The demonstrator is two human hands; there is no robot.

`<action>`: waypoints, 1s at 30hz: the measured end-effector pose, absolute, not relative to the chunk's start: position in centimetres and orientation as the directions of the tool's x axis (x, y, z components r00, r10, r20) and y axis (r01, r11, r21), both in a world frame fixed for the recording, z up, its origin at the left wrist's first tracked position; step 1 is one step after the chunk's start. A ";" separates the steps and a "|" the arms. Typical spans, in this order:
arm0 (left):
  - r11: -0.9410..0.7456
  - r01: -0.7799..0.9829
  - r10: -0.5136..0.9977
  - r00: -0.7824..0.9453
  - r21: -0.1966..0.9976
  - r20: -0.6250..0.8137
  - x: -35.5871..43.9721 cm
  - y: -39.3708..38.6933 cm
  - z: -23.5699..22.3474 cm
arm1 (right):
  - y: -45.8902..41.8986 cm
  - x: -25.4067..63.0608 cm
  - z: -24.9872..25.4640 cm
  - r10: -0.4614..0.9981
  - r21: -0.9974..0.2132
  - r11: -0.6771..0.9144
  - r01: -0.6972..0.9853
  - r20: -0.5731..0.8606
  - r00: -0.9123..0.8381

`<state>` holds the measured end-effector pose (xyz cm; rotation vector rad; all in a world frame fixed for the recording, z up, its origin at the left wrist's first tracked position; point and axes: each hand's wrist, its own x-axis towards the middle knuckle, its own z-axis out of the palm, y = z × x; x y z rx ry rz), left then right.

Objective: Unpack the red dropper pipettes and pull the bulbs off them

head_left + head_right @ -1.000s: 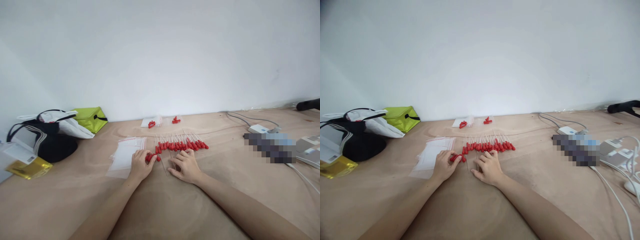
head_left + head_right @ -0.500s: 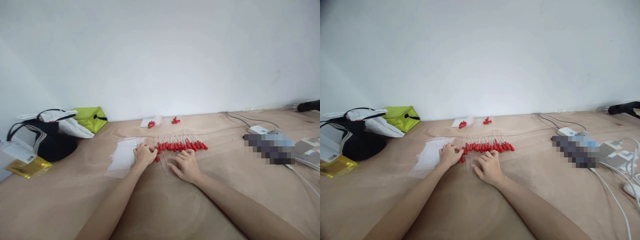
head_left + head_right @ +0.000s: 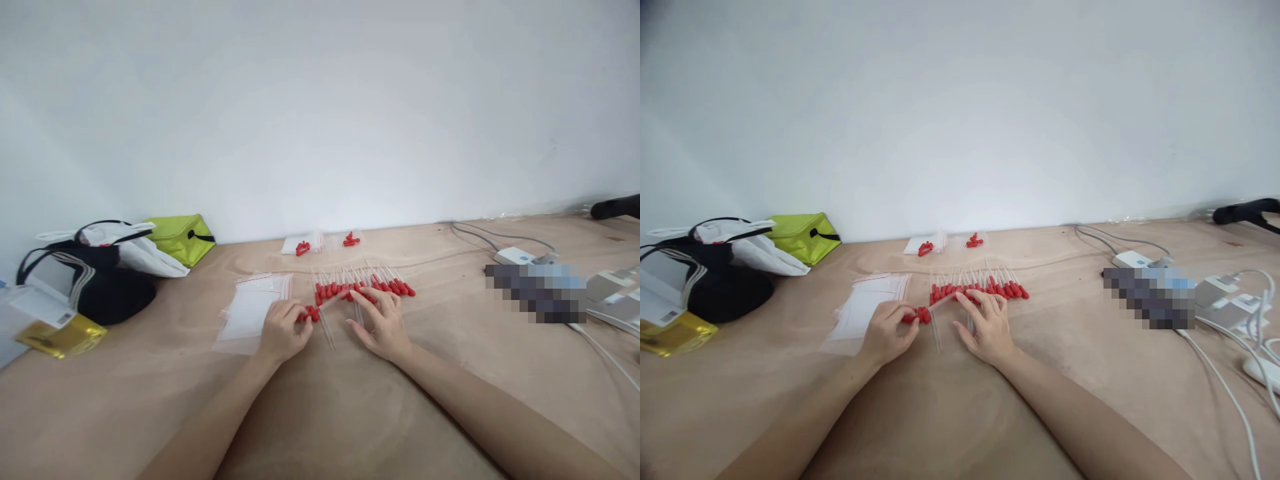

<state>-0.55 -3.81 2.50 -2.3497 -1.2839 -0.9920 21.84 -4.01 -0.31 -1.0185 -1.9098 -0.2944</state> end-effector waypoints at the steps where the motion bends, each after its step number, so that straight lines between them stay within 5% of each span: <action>1: -0.613 0.788 0.602 0.415 0.062 0.682 -0.5 -4.3 2.2 | -4.1 21.9 -0.2 0.517 -0.160 0.636 0.755 0.815 -0.263; 10: -0.766 0.643 0.448 0.520 0.012 0.728 0.6 -5.5 1.2 | -4.1 21.2 -0.5 0.461 -0.035 0.730 0.683 0.763 -0.454; 20: -0.743 0.669 0.514 0.549 0.022 0.659 0.7 -5.1 1.2 | -4.1 21.0 -0.5 0.541 -0.010 0.708 0.706 0.650 -0.534; 30: -0.771 0.636 0.529 0.607 0.037 0.593 0.8 -5.0 1.3 | -4.3 21.3 -0.8 0.475 -0.008 0.749 0.663 0.704 -0.528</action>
